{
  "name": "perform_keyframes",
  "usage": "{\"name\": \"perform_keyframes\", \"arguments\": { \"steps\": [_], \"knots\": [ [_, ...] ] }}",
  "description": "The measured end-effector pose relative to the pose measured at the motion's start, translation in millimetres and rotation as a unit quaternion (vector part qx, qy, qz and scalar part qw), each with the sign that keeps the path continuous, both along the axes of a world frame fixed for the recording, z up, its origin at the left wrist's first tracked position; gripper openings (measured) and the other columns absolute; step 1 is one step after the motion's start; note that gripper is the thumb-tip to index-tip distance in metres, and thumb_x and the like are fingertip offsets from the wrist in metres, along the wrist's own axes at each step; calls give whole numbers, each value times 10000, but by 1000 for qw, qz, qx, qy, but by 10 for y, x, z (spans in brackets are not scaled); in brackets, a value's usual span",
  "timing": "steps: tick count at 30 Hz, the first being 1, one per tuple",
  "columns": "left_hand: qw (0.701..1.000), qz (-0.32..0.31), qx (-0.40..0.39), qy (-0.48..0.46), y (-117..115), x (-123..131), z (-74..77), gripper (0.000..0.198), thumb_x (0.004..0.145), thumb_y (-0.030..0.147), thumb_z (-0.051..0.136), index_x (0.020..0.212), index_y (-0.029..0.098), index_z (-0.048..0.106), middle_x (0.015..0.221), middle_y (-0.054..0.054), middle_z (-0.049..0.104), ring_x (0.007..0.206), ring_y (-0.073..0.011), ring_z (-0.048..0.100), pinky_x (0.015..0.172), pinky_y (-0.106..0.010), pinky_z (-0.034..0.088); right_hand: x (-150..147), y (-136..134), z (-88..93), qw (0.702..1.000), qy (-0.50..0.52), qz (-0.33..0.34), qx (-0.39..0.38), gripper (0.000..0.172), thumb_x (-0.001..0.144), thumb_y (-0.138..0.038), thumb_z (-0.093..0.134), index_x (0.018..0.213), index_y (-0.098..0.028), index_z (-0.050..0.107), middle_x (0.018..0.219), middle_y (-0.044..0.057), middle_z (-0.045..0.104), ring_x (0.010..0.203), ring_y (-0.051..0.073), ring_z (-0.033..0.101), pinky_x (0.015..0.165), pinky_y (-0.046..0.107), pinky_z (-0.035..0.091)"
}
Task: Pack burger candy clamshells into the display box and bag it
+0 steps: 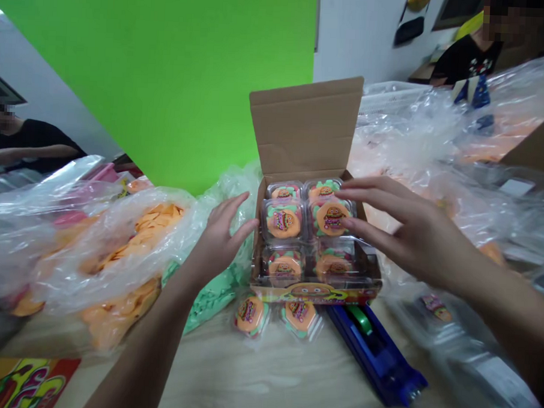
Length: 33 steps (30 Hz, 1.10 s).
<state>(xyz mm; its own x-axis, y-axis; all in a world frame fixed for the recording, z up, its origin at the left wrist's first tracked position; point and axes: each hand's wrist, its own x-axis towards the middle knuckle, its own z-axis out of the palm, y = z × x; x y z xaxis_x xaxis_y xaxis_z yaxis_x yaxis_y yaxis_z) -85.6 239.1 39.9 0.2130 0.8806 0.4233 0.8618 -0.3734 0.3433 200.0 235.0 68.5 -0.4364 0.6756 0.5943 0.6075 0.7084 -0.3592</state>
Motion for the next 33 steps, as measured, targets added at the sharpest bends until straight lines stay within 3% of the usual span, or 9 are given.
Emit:
{"name": "perform_keyframes", "arguments": {
  "steps": [5,9,12,15,20,22,26,29,33],
  "knots": [
    [999,-34,39,-15,-164,-2,61,325,889,349,439,1129,163,555,1202,-93,576,1158,-192,479,1018,-356,336,-53,-197,-159,999,-26,-21,38,246,853,-225,534,1090,-202,600,1134,112,586,1028,236,579,842,397,511],
    [984,-135,-95,73,204,395,299,651,805,438,549,1349,157,328,1459,-129,300,1351,-262,205,1086,-425,193,-154,-149,-242,987,-60,-113,100,310,856,-230,521,1133,-101,573,1159,210,558,1060,324,550,854,500,486],
    [972,-156,-156,85,491,578,423,731,614,371,738,1239,124,452,1299,-162,495,1186,-306,448,971,-387,357,-293,-504,-321,992,-4,-72,104,273,853,-149,511,1116,-111,573,1137,176,590,1078,250,552,878,402,504],
    [976,-131,-166,53,568,563,431,621,551,401,765,1039,102,524,1001,-135,613,906,-276,581,762,-345,459,-491,-991,-634,999,-29,40,-23,262,828,-107,506,1070,-148,600,1036,113,667,949,172,637,791,260,558],
    [990,-55,-124,-46,446,469,259,562,845,478,416,1234,114,237,965,-90,553,802,-185,572,688,-313,471,-850,-1206,-1395,967,-168,-109,-159,547,676,-102,672,1212,-104,569,1261,229,546,1159,374,510,916,475,483],
    [991,-48,-113,-55,411,504,181,484,877,428,378,1250,142,261,1011,-88,538,874,-178,571,773,-318,464,-952,-1144,-1564,955,-166,-155,-190,597,658,-105,700,1236,-91,551,1279,273,506,1173,421,474,932,534,444],
    [996,-17,-81,-30,324,606,122,379,828,376,507,1125,140,496,1222,-144,442,1182,-270,411,1020,-390,293,-1011,-1174,-1604,950,-132,-171,-226,532,717,-192,685,1230,-118,563,1276,279,507,1134,436,509,898,572,446],
    [998,43,-45,-32,101,528,136,498,819,388,524,1244,151,416,1373,-140,315,1287,-283,254,1072,-399,170,-914,-1346,-1567,943,-99,-166,-270,363,782,-193,611,1143,-168,620,1166,207,600,1047,374,578,862,535,474],
    [982,136,-119,-55,-429,143,-37,392,907,418,274,1005,148,540,978,-98,595,909,-218,552,818,-351,394,-724,-1484,-1567,925,-34,-149,-347,342,837,-223,524,1159,-114,566,1133,178,589,1042,281,570,887,414,476]
  ]
}}
